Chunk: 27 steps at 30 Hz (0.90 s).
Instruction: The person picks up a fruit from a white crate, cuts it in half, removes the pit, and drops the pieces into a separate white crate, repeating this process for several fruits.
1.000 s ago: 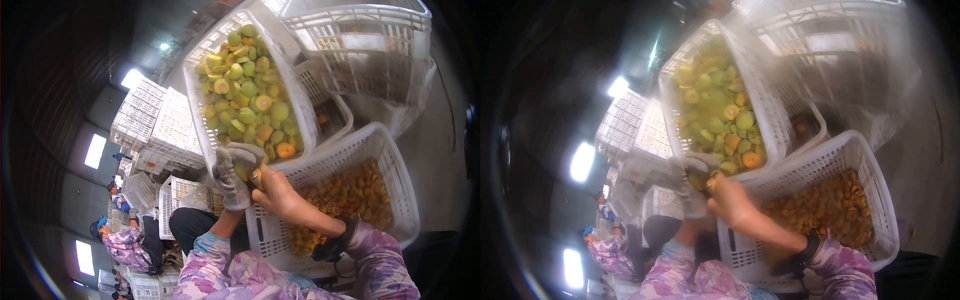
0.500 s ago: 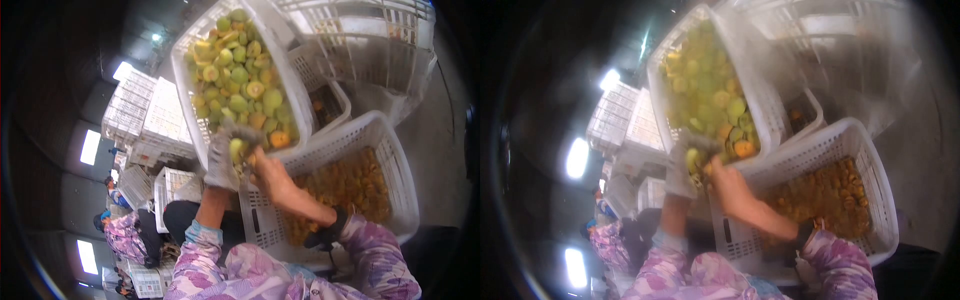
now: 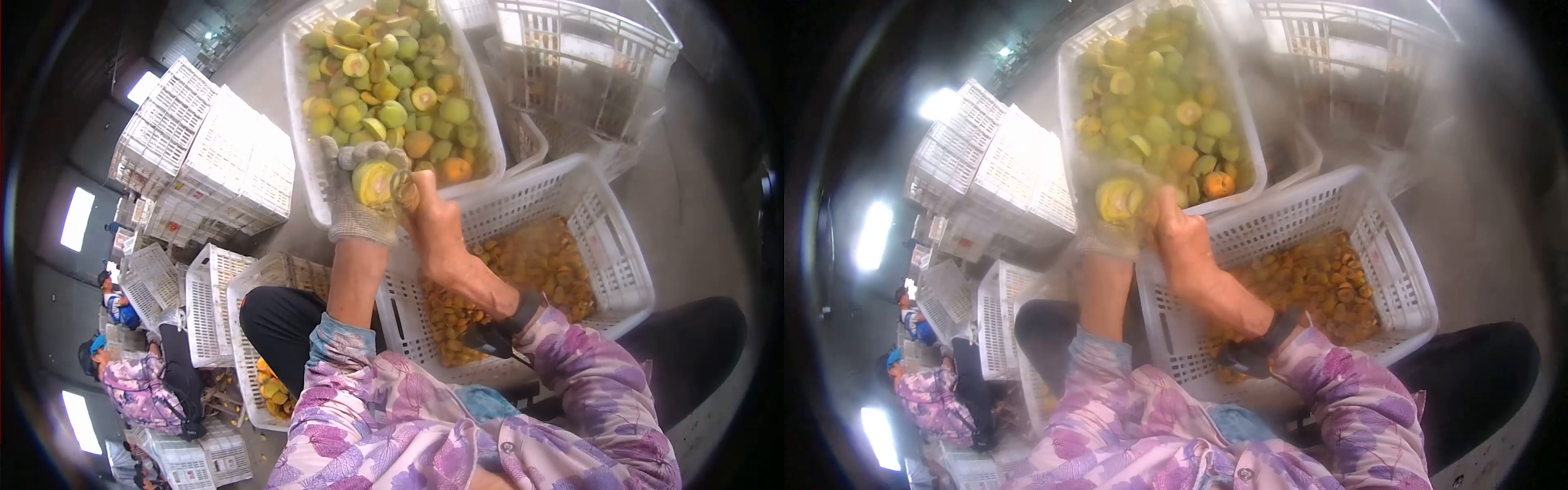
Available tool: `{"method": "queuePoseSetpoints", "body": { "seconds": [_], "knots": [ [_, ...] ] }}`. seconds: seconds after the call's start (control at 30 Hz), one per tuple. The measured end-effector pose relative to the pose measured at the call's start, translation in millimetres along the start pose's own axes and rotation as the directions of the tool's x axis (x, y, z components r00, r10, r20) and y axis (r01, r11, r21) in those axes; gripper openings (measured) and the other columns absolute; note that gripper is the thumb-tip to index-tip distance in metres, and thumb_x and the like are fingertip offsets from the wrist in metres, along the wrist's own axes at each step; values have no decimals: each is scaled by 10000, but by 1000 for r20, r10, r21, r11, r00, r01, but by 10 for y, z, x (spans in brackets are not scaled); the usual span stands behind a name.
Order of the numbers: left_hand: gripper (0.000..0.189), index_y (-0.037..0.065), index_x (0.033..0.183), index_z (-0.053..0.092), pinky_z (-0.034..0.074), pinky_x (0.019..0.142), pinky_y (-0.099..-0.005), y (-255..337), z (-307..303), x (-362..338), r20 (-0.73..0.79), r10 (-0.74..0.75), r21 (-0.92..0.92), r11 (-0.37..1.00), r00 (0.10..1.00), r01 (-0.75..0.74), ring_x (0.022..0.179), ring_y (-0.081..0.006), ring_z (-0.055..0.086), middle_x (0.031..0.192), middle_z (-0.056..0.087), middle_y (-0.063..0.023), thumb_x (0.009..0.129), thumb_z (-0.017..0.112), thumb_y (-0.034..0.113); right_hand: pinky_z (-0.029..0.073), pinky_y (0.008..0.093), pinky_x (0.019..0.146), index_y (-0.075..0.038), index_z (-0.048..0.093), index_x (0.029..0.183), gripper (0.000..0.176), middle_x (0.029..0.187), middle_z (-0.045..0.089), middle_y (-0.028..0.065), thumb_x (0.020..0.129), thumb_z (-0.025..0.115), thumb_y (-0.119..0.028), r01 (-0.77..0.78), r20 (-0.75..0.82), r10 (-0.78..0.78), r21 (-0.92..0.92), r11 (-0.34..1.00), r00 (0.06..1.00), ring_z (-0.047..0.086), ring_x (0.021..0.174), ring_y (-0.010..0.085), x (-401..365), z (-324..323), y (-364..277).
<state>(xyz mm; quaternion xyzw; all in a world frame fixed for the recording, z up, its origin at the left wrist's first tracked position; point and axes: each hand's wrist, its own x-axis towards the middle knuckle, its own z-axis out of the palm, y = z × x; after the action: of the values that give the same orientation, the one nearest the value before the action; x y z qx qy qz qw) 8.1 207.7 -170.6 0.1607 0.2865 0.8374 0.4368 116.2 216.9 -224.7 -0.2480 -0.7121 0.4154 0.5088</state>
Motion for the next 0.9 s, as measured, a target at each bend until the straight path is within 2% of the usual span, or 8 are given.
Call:
{"method": "queuePoseSetpoints", "body": {
  "seconds": [0.23, 0.33, 0.37, 0.5, 0.57, 0.7, 0.8, 0.9],
  "knots": [
    [512, 144, 593, 525, 495, 686, -425, 185, 133, -168, -70, 20, -15, 1000, 997, -21, 696, -248, 571, 659, 569, -30, 974, 419, 470, 416, 488, 563, -20, 377, 1030, 334, 732, 559, 275, 773, 560, 92, 85, 87, -75, -109, 990, 993, 558, 765, 486, 30, -25, -393],
    [516, 132, 594, 517, 508, 690, -420, 197, 138, -242, -95, -67, -216, 975, 993, 45, 689, -245, 575, 656, 562, -45, 971, 429, 473, 416, 490, 572, -4, 358, 1009, 316, 726, 554, 286, 770, 537, 99, -6, 53, 20, -253, 967, 998, 551, 783, 495, -15, 86, -435],
    [511, 128, 594, 507, 513, 696, -412, 207, 141, -269, -140, -29, -165, 986, 990, 5, 697, -243, 577, 651, 552, -48, 970, 441, 467, 430, 512, 577, 16, 386, 1056, 359, 656, 580, 231, 738, 546, 69, 10, 92, 22, -329, 944, 995, 581, 679, 437, -28, 67, -469],
    [501, 122, 590, 476, 523, 702, -400, 287, 162, -393, -236, 50, -38, 997, 970, -61, 684, -242, 577, 628, 516, -43, 962, 476, 457, 419, 500, 579, 24, 380, 1028, 359, 668, 574, 230, 726, 573, 49, 91, 202, -10, -398, 913, 979, 554, 684, 448, -63, 8, -531],
    [502, 123, 588, 471, 521, 690, -395, 333, 109, -406, -166, 7, -61, 998, 986, -17, 669, -241, 575, 620, 508, -43, 959, 481, 460, 409, 487, 612, 26, 385, 1026, 356, 732, 574, 244, 722, 568, 48, 94, 373, -8, -212, 973, 928, 518, 722, 466, -64, -65, -531],
    [504, 121, 585, 460, 514, 656, -395, 456, -12, -434, 89, -65, -31, 997, 994, 68, 629, -239, 566, 603, 493, -47, 954, 492, 462, 423, 432, 570, 28, 416, 1044, 299, 702, 544, 252, 782, 557, 58, 232, 485, -100, -220, 947, 869, 553, 673, 420, -34, -164, -529],
    [508, 120, 584, 451, 504, 660, -390, 441, 4, -488, 35, -31, -181, 983, 999, 37, 632, -236, 563, 598, 489, -49, 954, 489, 466, 426, 439, 584, 33, 392, 1084, 326, 745, 563, 239, 797, 546, 53, 369, 384, -241, -305, 878, 891, 556, 689, 400, -134, -110, -676],
    [516, 120, 582, 448, 499, 681, -387, 410, -64, -469, -68, -48, -139, 989, 997, 38, 636, -239, 566, 598, 492, -49, 952, 486, 479, 444, 441, 591, 34, 371, 1105, 349, 760, 585, 218, 797, 531, 58, 365, 485, -149, -389, 846, 862, 569, 708, 390, -74, -192, -698]
  ]
}}
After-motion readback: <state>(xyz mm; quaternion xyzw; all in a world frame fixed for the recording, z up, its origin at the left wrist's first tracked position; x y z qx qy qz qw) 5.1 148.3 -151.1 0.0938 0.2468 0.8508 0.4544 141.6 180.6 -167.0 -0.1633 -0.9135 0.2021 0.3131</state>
